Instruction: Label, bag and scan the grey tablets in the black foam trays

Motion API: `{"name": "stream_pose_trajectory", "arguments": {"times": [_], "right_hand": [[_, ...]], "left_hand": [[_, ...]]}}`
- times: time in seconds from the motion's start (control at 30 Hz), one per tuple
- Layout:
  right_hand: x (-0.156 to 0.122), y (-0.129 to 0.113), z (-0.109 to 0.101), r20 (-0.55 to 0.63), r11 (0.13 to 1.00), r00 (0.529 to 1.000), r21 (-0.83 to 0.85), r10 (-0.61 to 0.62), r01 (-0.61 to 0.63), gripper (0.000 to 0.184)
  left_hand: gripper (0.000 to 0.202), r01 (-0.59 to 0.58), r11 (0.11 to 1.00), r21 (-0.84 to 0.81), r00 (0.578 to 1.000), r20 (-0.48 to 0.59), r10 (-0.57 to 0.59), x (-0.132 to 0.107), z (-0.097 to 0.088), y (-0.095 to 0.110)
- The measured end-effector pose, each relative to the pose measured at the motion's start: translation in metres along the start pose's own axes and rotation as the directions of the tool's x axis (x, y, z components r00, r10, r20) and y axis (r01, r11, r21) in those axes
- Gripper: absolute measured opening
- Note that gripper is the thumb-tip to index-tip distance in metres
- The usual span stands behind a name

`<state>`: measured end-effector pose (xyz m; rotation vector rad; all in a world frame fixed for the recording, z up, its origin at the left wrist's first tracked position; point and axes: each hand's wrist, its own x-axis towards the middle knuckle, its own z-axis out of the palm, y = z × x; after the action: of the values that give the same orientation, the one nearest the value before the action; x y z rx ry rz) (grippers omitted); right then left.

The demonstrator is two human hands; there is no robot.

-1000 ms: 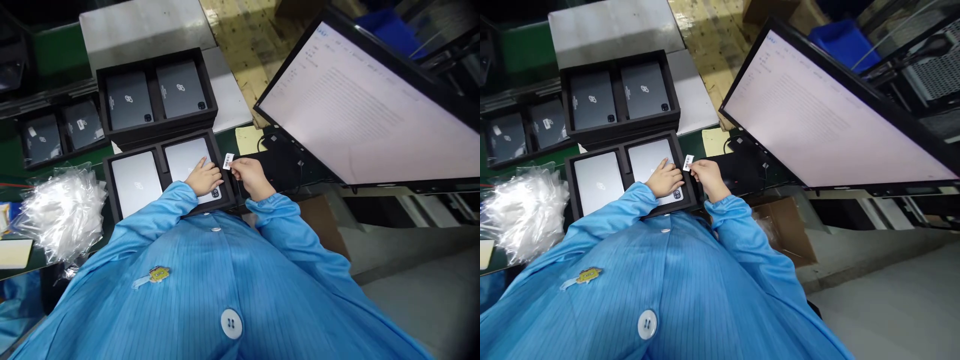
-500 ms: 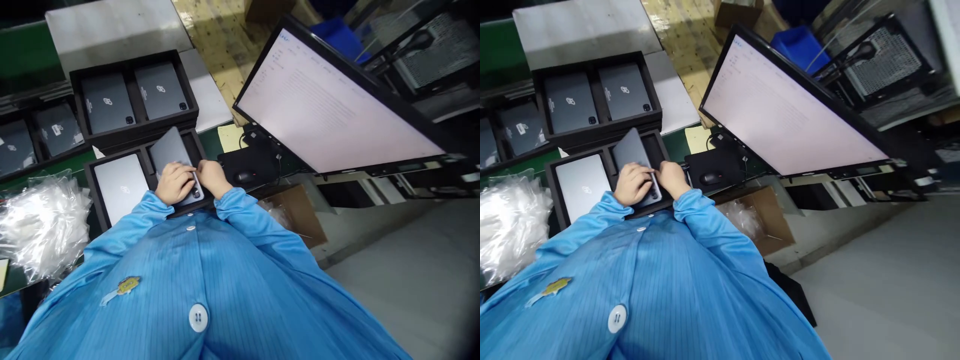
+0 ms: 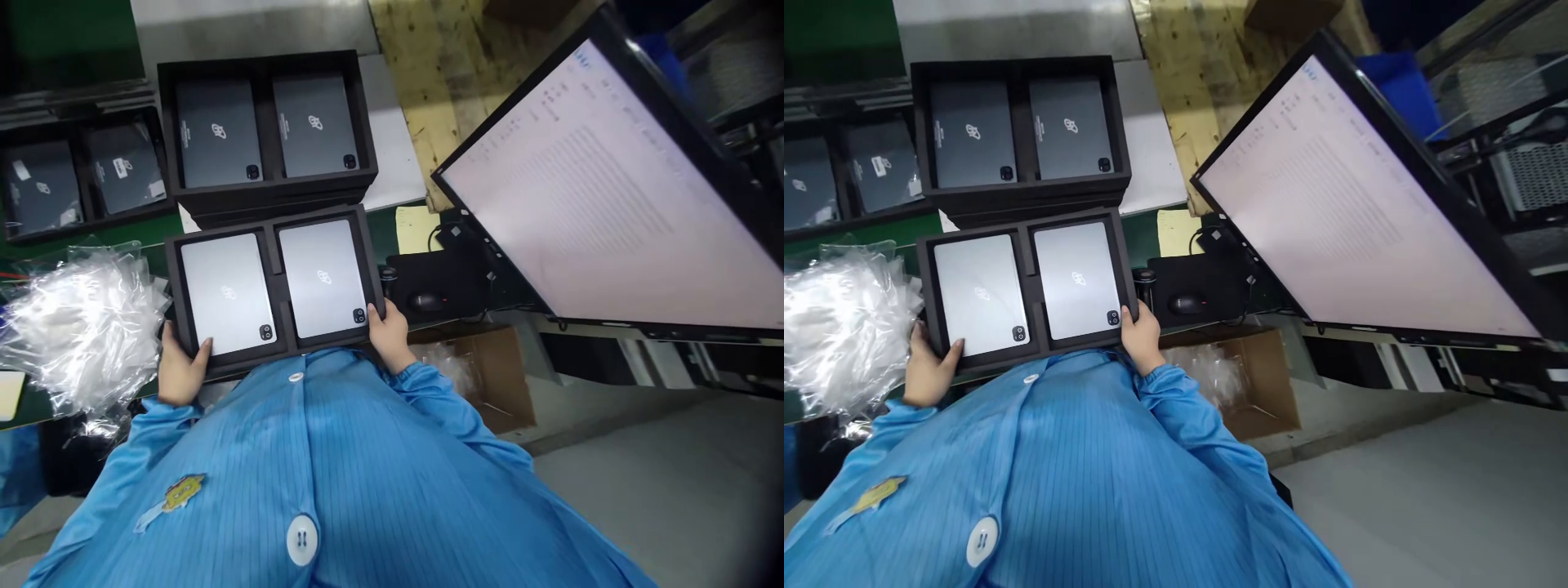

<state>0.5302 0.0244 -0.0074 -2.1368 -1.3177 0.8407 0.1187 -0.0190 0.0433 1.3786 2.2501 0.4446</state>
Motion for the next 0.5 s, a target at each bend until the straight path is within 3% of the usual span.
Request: {"name": "stream_pose_trajectory", "arguments": {"times": [0.07,0.1,0.23,0.3,0.4,0.5], "right_hand": [[-0.003,-0.001,0.0,-0.021,1.0,1.0,0.005,-0.021,0.021,0.052],[-0.005,-0.002,-0.002,-0.034,0.999,0.998,0.012,-0.049,0.05,0.052],[-0.013,-0.005,-0.014,-0.108,0.98,0.976,0.04,-0.189,0.194,0.054],[-0.003,-0.012,-0.019,-0.143,0.971,0.962,0.019,-0.232,0.236,0.054],[0.043,-0.043,-0.024,-0.191,0.962,0.943,-0.025,-0.273,0.273,0.053],[0.117,-0.099,-0.025,-0.216,0.945,0.921,-0.033,-0.323,0.324,0.05]], "left_hand": [[0.071,0.202,0.979,-0.012,0.973,0.118,-0.199,-0.001,0.001,-0.005],[0.065,0.235,0.972,-0.012,0.965,0.124,-0.232,-0.003,0.002,-0.005],[0.052,0.163,0.983,-0.088,0.983,-0.072,-0.17,-0.018,0.002,0.001],[0.047,0.125,0.982,-0.138,0.975,-0.165,-0.147,-0.018,-0.001,0.01],[0.046,0.061,0.985,-0.163,0.943,-0.315,-0.11,0.016,-0.012,0.041],[0.049,-0.077,0.983,-0.164,0.911,-0.413,0.002,0.091,-0.032,0.087]]}}
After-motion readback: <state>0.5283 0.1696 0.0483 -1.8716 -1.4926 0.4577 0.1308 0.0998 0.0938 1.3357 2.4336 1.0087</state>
